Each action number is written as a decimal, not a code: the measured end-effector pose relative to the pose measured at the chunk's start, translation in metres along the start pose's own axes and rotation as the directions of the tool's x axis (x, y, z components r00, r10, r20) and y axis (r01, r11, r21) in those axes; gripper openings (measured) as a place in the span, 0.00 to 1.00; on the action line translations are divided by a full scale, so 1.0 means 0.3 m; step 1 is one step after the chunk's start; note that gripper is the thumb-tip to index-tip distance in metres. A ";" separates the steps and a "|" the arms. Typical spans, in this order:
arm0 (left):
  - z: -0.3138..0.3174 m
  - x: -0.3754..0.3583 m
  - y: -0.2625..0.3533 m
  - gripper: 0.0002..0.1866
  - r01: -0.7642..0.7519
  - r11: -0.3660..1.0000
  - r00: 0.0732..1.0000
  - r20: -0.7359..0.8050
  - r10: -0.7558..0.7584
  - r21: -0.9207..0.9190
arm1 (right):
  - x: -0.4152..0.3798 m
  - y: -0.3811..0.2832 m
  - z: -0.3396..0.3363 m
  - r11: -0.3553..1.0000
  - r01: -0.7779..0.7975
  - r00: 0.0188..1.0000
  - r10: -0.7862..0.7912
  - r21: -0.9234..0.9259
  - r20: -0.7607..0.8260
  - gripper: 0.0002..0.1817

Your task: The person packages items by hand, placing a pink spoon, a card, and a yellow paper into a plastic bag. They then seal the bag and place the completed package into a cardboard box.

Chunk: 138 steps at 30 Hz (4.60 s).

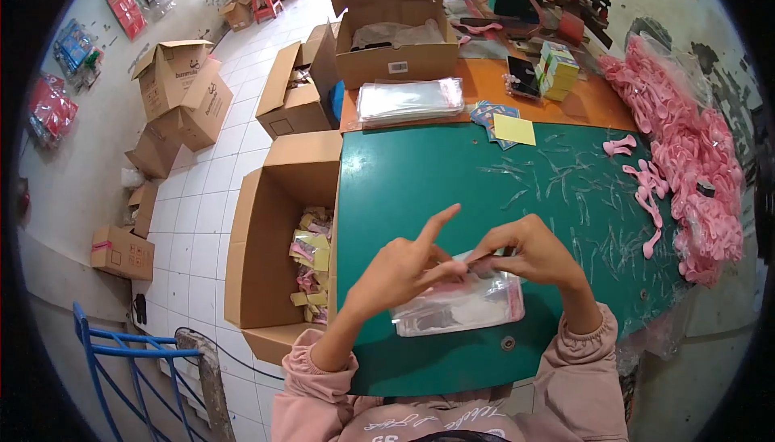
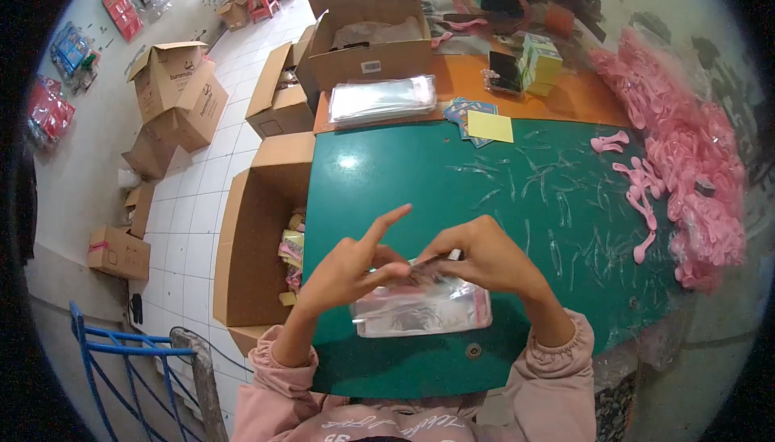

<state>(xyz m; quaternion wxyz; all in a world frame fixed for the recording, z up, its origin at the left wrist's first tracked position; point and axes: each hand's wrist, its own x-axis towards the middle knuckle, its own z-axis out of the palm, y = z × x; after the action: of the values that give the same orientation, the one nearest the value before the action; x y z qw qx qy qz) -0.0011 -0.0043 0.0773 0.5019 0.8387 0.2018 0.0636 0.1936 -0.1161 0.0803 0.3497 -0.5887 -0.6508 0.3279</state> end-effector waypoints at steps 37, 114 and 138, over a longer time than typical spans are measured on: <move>0.245 -0.280 -0.194 0.31 0.180 0.747 0.980 0.047 -0.195 -0.641 | -0.127 -0.017 0.354 0.956 0.004 1.000 -0.012 -0.295 -0.025 0.11; 0.321 -0.384 -0.146 0.10 0.246 0.755 0.844 -0.249 -0.475 -0.607 | -0.263 -0.053 0.446 0.581 -0.399 0.715 0.681 0.710 -0.155 0.07; 0.284 -0.386 -0.106 0.28 0.287 0.694 0.880 -0.105 -0.464 -0.660 | -0.263 -0.042 0.359 0.830 -0.417 0.873 0.479 0.370 -0.091 0.21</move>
<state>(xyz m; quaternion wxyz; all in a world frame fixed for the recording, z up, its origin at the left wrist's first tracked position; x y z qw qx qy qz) -0.0888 -0.1072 0.0193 0.7221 0.5470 0.4021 0.1329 0.1011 -0.1975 0.0271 0.4158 -0.6832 -0.3933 0.4535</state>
